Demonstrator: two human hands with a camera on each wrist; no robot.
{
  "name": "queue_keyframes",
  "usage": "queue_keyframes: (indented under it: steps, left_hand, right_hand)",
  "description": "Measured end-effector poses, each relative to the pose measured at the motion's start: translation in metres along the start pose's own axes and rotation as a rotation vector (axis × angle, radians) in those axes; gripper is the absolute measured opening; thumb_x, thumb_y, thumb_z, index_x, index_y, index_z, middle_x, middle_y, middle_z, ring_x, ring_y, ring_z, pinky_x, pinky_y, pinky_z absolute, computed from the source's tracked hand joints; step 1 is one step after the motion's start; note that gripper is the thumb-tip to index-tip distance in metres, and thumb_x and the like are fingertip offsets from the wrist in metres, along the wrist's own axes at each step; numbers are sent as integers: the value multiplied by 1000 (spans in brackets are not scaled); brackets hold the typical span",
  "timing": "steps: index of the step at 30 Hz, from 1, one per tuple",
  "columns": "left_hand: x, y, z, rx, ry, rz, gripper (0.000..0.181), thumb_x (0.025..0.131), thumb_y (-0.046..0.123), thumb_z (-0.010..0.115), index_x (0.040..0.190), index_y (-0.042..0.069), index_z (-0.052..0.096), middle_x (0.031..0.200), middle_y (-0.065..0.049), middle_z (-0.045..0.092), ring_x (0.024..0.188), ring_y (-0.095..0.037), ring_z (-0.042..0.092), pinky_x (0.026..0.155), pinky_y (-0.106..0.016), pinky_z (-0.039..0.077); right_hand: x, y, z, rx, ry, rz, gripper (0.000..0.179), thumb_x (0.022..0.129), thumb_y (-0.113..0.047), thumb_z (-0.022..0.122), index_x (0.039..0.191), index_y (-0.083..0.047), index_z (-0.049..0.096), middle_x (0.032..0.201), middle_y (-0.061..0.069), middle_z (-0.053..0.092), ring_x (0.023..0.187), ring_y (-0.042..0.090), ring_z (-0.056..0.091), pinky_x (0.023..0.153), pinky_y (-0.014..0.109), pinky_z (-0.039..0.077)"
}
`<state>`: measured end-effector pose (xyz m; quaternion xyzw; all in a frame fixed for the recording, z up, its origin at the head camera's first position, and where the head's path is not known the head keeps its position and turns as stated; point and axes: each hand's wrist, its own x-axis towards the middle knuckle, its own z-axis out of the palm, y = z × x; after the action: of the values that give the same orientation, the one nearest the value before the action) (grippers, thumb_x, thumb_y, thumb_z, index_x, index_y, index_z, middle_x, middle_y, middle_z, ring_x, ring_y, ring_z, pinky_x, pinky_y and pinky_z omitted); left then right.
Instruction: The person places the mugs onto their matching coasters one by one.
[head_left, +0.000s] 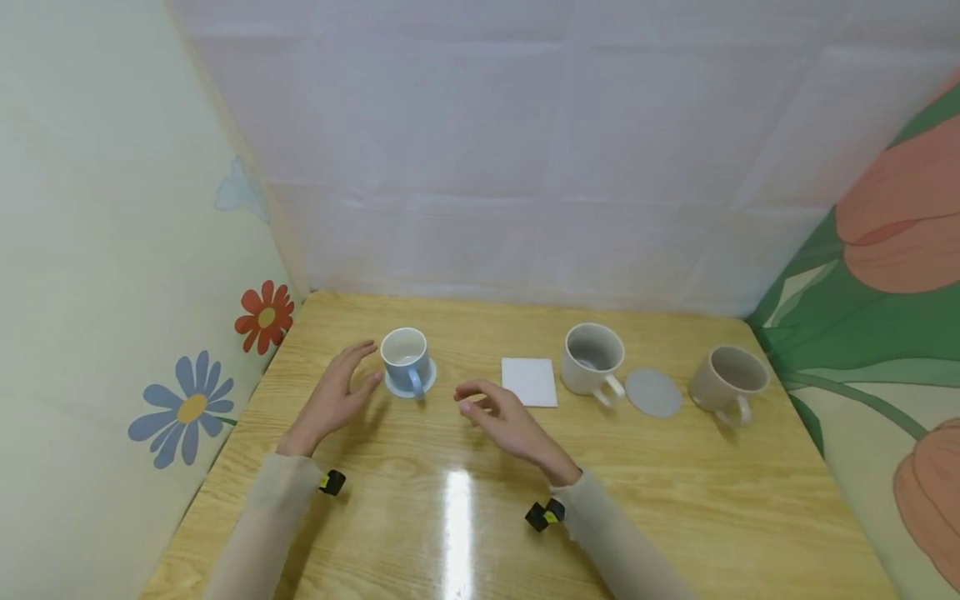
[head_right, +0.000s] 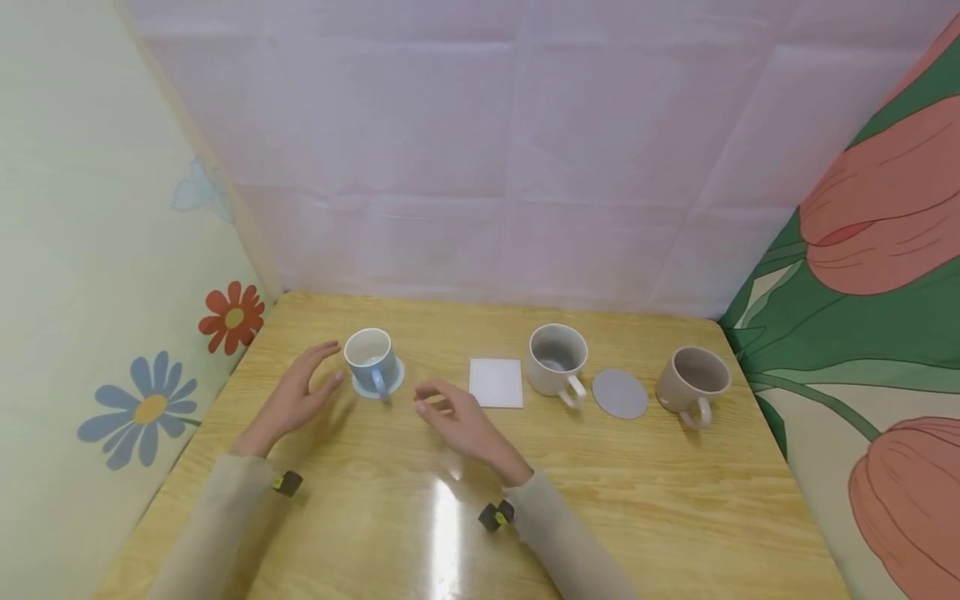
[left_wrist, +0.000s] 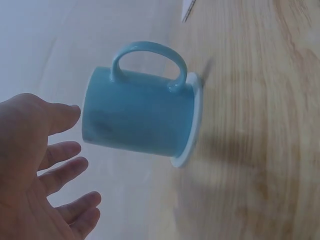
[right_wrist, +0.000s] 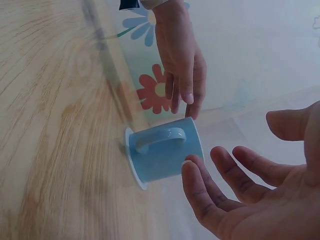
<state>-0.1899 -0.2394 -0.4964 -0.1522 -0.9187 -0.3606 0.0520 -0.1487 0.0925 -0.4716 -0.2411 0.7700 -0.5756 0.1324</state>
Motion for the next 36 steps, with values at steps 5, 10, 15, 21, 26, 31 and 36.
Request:
queue_keyframes:
  steps: [5,10,15,21,26,31,36]
  left_hand:
    - [0,12,-1,-12,10,14,57,109,25,64,158,2,47,167,-19,43,155,-45,37,125,-69,31]
    - [1,21,0,-13,20,60,56,108,23,65,157,2,49,165,-18,45,153,-44,40,124,-67,33]
    - [1,29,4,-9,35,112,55,107,20,67,155,1,50,164,-18,47,151,-44,42,124,-67,35]
    - [4,42,8,-23,31,142,55,106,19,68,155,1,51,164,-16,47,151,-42,42,123,-65,36]
    - [6,52,9,-34,33,169,55,106,18,68,155,1,51,164,-17,48,148,-43,45,119,-66,40]
    - [9,56,12,-33,64,215,55,105,17,70,154,0,52,161,-18,50,146,-43,47,118,-66,41]
    - [12,62,15,-52,76,265,53,104,13,71,152,0,54,159,-19,52,144,-43,49,115,-65,43]
  right_hand:
    - [-8,0,-6,-17,29,-14,40,113,-25,56,145,0,59,142,23,65,123,39,69,96,39,63]
    - [-16,-1,-13,-20,54,-24,38,112,-23,57,143,-2,60,141,24,65,123,39,69,96,37,63]
    - [-23,-2,-20,-17,72,-32,35,112,-20,57,142,-1,60,140,26,64,122,42,69,97,37,62]
    - [-32,-4,-30,-26,110,-16,35,112,-21,58,141,-2,61,141,25,64,122,44,68,96,33,62]
    - [-38,-5,-38,-12,135,-23,34,112,-20,58,141,-2,61,142,26,63,121,48,67,97,35,62]
    - [-45,-7,-47,-15,162,-36,34,112,-17,56,140,1,60,140,25,64,120,48,68,98,39,62]
    - [-51,-6,-57,-31,189,-44,34,112,-15,56,141,4,59,140,27,64,120,46,68,99,31,59]
